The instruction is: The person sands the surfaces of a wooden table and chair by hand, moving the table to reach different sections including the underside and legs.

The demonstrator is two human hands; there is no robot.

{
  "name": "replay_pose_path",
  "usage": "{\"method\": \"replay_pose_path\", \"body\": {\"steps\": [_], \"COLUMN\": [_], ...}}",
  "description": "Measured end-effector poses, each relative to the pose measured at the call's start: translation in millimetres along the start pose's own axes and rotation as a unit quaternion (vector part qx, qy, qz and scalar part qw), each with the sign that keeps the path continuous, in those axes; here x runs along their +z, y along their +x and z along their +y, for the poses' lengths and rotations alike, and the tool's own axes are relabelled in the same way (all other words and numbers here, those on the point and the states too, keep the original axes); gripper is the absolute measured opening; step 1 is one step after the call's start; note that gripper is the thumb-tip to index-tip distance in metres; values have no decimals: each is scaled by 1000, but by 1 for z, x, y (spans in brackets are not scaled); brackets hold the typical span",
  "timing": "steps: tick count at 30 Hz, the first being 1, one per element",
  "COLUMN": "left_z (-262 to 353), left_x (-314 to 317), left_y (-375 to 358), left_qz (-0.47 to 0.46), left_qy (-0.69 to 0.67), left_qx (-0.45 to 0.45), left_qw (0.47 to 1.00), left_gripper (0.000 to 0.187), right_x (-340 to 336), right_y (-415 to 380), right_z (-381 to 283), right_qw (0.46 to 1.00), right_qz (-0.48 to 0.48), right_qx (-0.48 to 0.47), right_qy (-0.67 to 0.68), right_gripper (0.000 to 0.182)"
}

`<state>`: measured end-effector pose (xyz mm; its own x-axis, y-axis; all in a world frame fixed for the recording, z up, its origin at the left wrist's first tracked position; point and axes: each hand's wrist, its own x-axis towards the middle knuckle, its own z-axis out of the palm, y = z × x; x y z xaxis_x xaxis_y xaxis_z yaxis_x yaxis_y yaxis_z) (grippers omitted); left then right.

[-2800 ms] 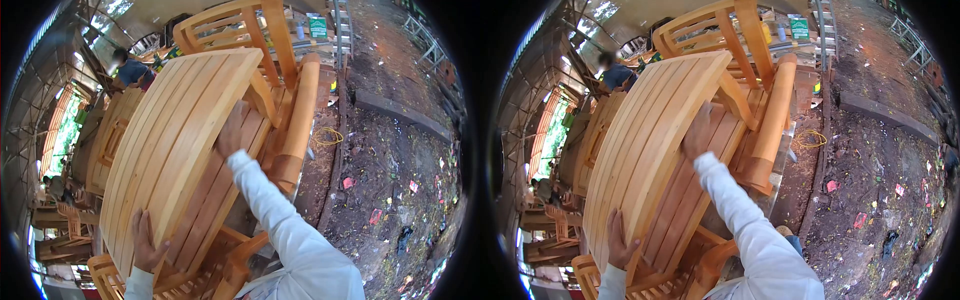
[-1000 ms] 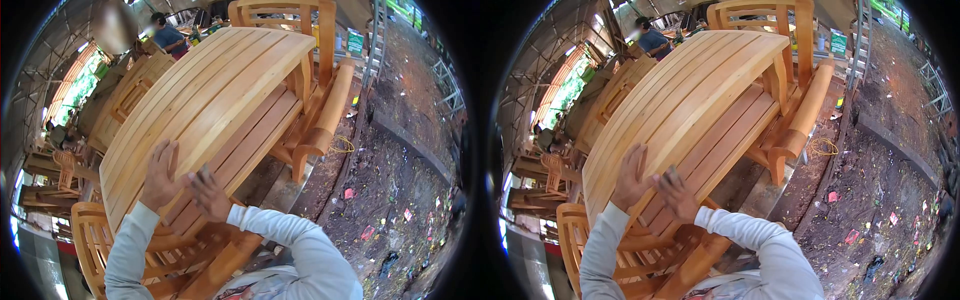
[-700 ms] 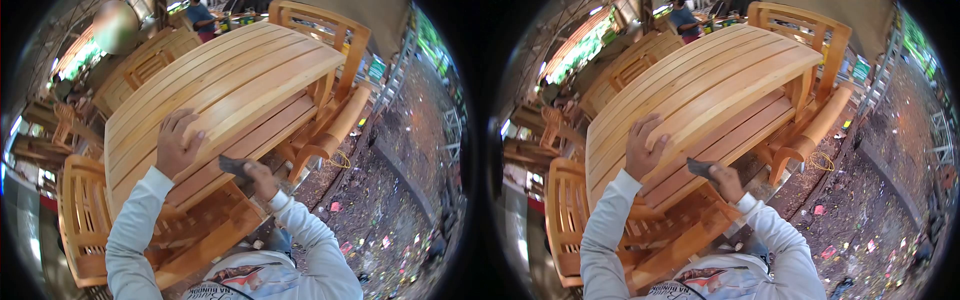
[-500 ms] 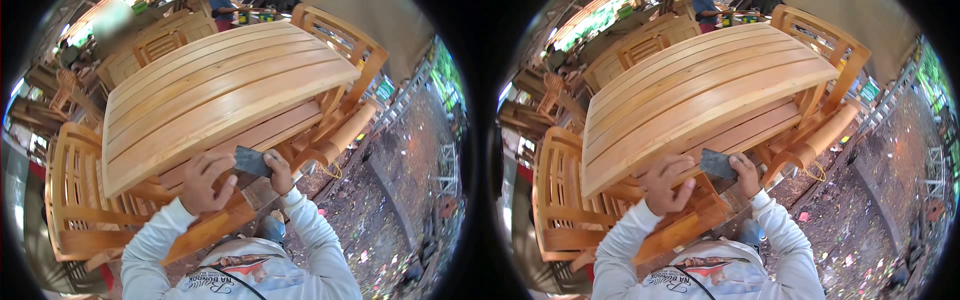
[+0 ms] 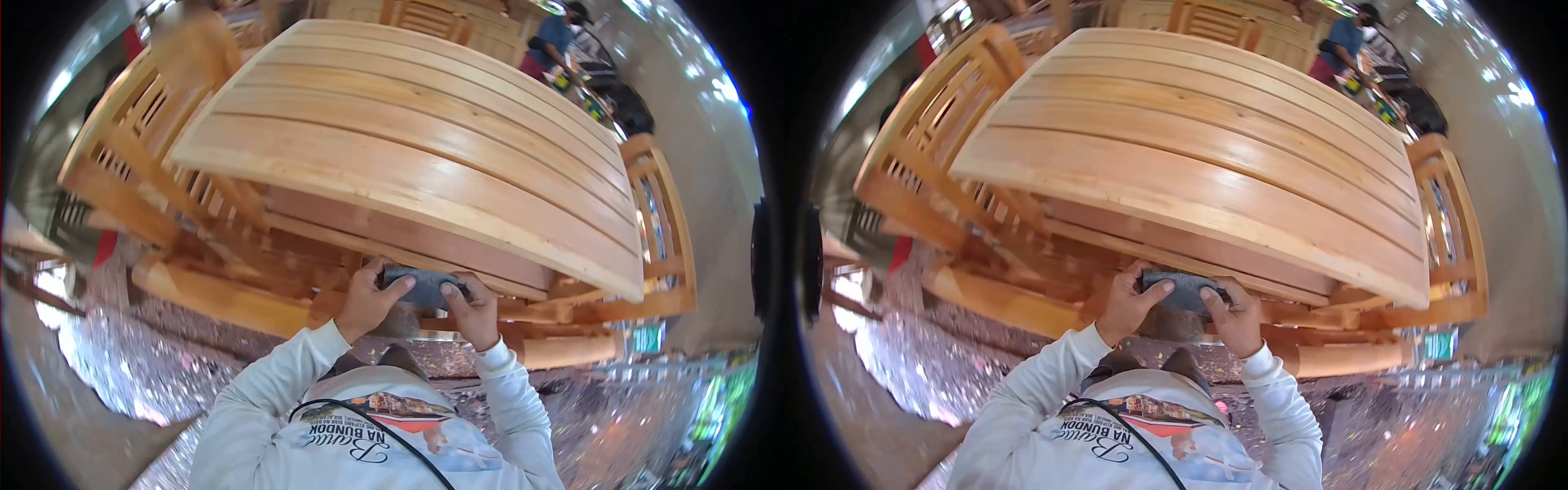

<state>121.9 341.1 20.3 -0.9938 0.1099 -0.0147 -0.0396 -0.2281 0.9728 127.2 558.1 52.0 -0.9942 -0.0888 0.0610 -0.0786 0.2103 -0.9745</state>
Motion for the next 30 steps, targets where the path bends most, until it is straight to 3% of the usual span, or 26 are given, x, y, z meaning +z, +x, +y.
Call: {"method": "replay_pose_path", "body": {"steps": [2, 5, 6, 8, 9, 12, 18, 21, 23, 25, 30], "left_z": [-12, -17, -1, 29, 25, 14, 1, -12, -21, -19, -20], "left_x": [16, 38, 47, 61, 60, 70, 45, 37, 42, 49, 76], "left_y": [-6, -27, -34, -48, -53, -59, -43, -24, -16, -2, 35], "left_qz": [51, 146, 165, 191, 108, 57, 121, 193, 261, 325, 449], "left_qy": [-15, 94, 190, 378, 400, 494, 472, 460, 444, 418, 365], "left_qx": [11, 33, 129, 308, 341, 334, 349, 361, 349, 340, 367], "left_qw": [999, 984, 959, 852, 844, 801, 800, 788, 783, 777, 728], "left_gripper": [36, 48, 50, 56, 69, 78, 77, 75, 73, 72, 73], "right_x": [-22, -37, -40, -41, -38, -25, -15, -28, -53, -82, -129], "right_y": [4, 8, 9, 16, 19, 27, 41, 39, 41, 49, 104], "right_z": [13, 4, 3, 1, -2, -25, -41, -77, -98, -122, -124], "right_qw": [1000, 998, 996, 996, 995, 990, 964, 974, 978, 972, 895], "right_qz": [-17, -57, -70, -75, -76, -103, -190, -201, -181, -139, -98], "right_qx": [-15, -21, -31, -41, -48, 53, 155, 94, -100, -181, -360], "right_qy": [-1, -21, -35, -39, -41, 76, 102, 39, -26, -63, -244], "right_gripper": [19, 19, 19, 19, 19, 22, 25, 28, 33, 35, 30]}}
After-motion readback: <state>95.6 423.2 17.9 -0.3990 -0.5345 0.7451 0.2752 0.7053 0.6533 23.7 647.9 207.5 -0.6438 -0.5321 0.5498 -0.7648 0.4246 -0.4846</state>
